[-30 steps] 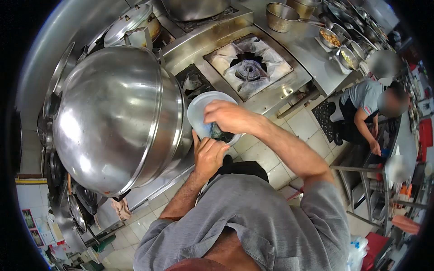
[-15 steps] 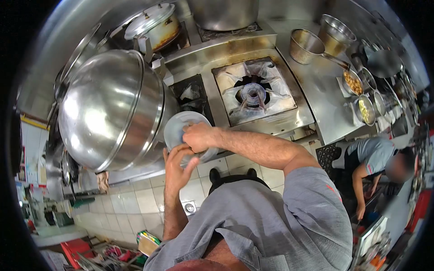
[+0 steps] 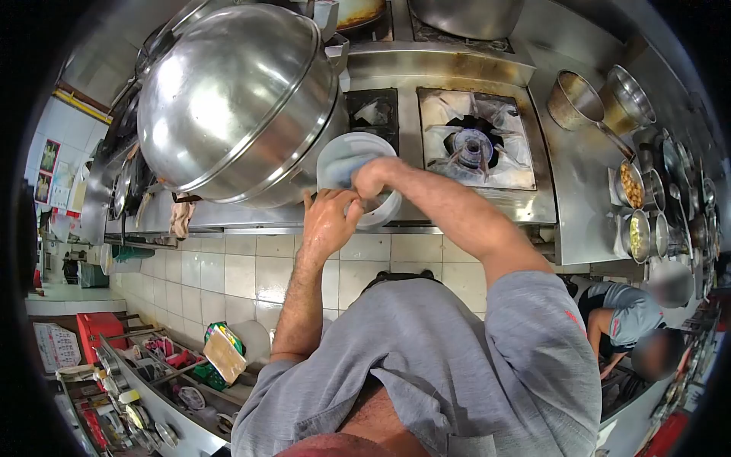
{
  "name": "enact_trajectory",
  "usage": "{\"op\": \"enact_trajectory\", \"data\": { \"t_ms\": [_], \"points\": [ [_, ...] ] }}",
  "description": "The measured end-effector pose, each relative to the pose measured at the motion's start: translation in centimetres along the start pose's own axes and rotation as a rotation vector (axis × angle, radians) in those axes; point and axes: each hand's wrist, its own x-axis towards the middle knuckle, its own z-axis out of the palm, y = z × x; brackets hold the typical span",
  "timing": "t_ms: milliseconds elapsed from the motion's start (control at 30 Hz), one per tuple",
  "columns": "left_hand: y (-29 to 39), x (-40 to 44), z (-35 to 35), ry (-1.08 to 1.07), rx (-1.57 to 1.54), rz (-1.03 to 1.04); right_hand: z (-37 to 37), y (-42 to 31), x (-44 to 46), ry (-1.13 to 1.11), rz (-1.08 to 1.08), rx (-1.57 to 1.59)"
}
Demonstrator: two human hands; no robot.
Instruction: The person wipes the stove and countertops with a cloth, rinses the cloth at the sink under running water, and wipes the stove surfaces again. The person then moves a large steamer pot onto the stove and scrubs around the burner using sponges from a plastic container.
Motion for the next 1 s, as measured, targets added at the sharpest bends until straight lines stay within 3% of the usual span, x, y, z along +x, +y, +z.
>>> {"op": "enact_trajectory", "data": {
  "t_ms": [33, 100, 233, 300, 333, 400, 533, 633, 667, 700, 767, 867, 1000],
  "points": [
    [-0.1, -0.1, 0.1, 0.006, -0.005, 0.000, 0.0, 0.5, 0.2, -0.002, 0.003, -0.007],
    [-0.2, -0.2, 0.5, 0.109, -0.052, 0.018, -0.5, 2.0, 0.8, 0.253, 0.046, 0.052],
    [-0.4, -0.3, 0.5, 0.301, -0.196, 0.084, -3.2, 1.3, -5.3, 0.374, 0.110, 0.239],
    [-0.4, -0.3, 1.0, 0.312, -0.240, 0.093, -2.6, 3.5, -7.0, 0.547, -0.038, 0.776],
    [-0.3, -0.3, 1.3, 0.336, -0.249, 0.095, -2.1, 4.3, -7.8, 0.568, -0.025, 0.772],
    [-0.6, -0.4, 2.0, 0.338, -0.277, 0.096, -1.1, 6.2, -8.9, 0.729, -0.183, 1.505],
    [-0.7, -0.3, 2.8, 0.378, -0.298, 0.071, -1.5, 13.0, -9.9, 0.884, -0.139, 1.693],
    [-0.4, -0.2, 3.0, 0.400, -0.305, 0.038, -4.4, 19.7, -7.9, 1.172, -0.140, 1.442],
    [0.0, -0.1, 3.0, 0.412, -0.327, 0.016, -6.0, 21.0, -7.6, 1.281, -0.074, 1.178],
    [0.4, -0.2, 3.1, 0.414, -0.319, 0.015, -7.3, 22.5, -6.6, 1.280, -0.082, 1.183],
    [1.6, 0.1, 3.4, 0.482, -0.305, -0.100, -9.5, 26.3, -3.9, 1.576, 0.108, 0.141],
    [4.0, 0.7, 4.1, 0.580, -0.249, -0.203, -10.5, 30.6, 1.4, 1.506, 0.269, -0.288],
    [5.0, 1.6, 5.5, 0.674, -0.117, -0.253, -8.9, 36.8, 2.1, 1.496, 0.201, -0.514]
  ]
}}
